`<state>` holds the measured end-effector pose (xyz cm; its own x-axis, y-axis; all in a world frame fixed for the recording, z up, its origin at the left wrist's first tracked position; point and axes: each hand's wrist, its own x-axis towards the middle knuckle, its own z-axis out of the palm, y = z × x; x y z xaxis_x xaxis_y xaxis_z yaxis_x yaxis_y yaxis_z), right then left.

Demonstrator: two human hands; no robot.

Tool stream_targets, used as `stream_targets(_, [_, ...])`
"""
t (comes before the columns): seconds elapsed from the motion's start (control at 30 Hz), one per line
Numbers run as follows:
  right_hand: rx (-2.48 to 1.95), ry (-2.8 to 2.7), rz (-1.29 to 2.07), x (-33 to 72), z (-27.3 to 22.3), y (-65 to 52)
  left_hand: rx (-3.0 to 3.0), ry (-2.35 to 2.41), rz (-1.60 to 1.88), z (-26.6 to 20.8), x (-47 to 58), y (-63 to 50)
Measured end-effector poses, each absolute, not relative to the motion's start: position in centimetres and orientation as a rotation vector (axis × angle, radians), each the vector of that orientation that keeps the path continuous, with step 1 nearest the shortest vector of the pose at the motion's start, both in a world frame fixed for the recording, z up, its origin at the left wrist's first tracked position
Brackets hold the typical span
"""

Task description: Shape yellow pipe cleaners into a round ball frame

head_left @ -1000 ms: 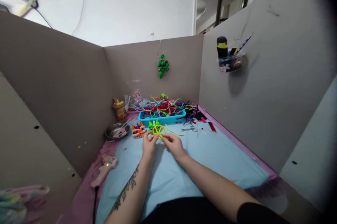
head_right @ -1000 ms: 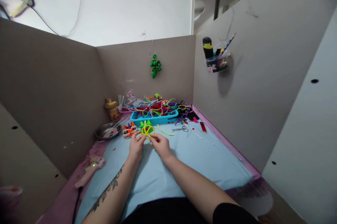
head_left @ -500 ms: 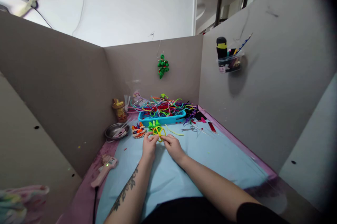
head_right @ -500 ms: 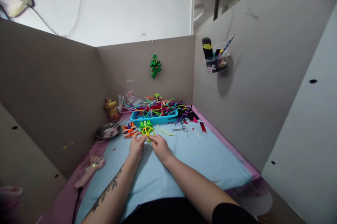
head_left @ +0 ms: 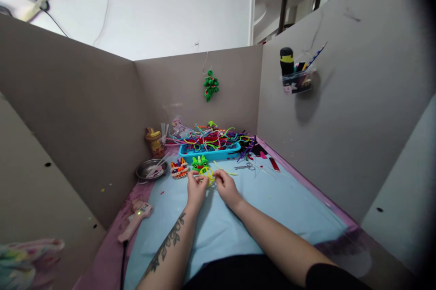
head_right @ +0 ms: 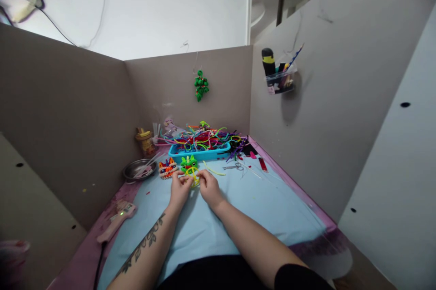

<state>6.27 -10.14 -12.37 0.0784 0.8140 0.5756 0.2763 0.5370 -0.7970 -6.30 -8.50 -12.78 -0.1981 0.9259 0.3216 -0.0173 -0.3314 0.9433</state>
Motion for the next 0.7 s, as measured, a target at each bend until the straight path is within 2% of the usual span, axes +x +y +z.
stream_targets(0.17, [-1.027, -1.323, 0.542, 7.1, -12.0, -9.7, 1.337, 1.093, 1.542, -13.1, -6.0, -8.5])
stream_targets(0.37, [-0.979, -1.278, 0.745, 7.3, -12.4, -8.7, 1.161, 1.08, 1.56, -12.8, -6.5, -8.2])
stream_targets(0.57, [-1.094, -1.483, 0.514, 6.9, -13.6, -8.0, 1.084, 1.04, 1.552, -12.0, -6.3, -8.6])
stream_targets(0.7, [-1.088, -1.456, 0.514, 6.9, -14.3, -7.5, 1.129, 0.987, 1.528, -12.0, -6.1, -8.9])
